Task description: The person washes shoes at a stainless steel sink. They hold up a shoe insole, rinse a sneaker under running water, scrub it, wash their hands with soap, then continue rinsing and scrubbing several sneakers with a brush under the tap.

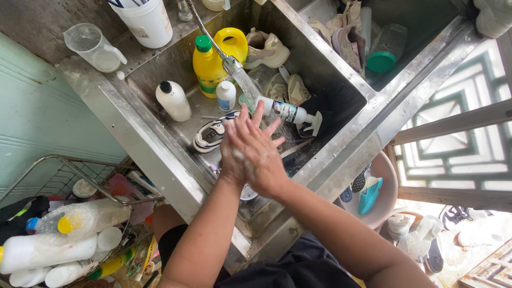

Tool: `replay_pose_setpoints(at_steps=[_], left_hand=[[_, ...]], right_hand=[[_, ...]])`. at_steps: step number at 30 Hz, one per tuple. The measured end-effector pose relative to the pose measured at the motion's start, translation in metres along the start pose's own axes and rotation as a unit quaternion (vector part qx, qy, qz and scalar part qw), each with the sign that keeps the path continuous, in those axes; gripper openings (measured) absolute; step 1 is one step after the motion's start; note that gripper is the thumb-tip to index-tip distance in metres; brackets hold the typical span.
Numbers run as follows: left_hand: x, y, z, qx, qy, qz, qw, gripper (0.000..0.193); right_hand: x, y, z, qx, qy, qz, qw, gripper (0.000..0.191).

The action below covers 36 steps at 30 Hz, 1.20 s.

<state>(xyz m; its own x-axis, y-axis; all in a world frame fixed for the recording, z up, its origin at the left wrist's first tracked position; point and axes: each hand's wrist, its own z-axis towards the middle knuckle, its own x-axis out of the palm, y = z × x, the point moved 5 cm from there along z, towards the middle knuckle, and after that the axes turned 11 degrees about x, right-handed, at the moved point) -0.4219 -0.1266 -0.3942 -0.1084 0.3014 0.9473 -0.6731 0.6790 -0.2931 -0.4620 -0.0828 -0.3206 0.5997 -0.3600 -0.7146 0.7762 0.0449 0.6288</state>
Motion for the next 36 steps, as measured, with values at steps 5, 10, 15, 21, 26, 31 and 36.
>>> replay_pose_setpoints(at_steps=[5, 10, 15, 21, 26, 31, 36], left_hand=[[0.010, 0.018, -0.001, -0.048, -0.024, 0.002, 0.999, 0.072], [-0.008, 0.009, 0.003, 0.000, -0.029, 0.149, 0.988, 0.075], [-0.033, 0.033, -0.003, -0.026, -0.039, 0.151, 0.987, 0.077], [-0.053, 0.014, 0.023, 0.022, -0.146, 0.041, 0.988, 0.071], [-0.079, 0.032, 0.036, 0.036, -0.279, 0.050, 0.958, 0.054], [-0.105, 0.056, 0.053, 0.020, -0.194, 0.012, 0.981, 0.064], [-0.138, 0.055, 0.089, 0.047, -0.302, 0.000, 0.952, 0.062]], right_hand=[[-0.005, -0.017, 0.018, 0.050, 0.039, 0.042, 0.997, 0.074], [0.004, -0.028, 0.004, 0.096, 0.053, -0.038, 0.993, 0.073], [0.002, -0.039, 0.017, 0.043, 0.068, 0.106, 0.991, 0.077], [-0.002, -0.046, 0.011, 0.098, 0.037, 0.002, 0.995, 0.063], [0.037, -0.067, -0.006, 0.121, 0.055, 0.164, 0.978, 0.057], [0.065, -0.175, 0.038, 0.289, -0.029, 0.348, 0.891, 0.039], [0.096, -0.219, 0.051, 0.497, -0.068, 0.530, 0.684, 0.029]])
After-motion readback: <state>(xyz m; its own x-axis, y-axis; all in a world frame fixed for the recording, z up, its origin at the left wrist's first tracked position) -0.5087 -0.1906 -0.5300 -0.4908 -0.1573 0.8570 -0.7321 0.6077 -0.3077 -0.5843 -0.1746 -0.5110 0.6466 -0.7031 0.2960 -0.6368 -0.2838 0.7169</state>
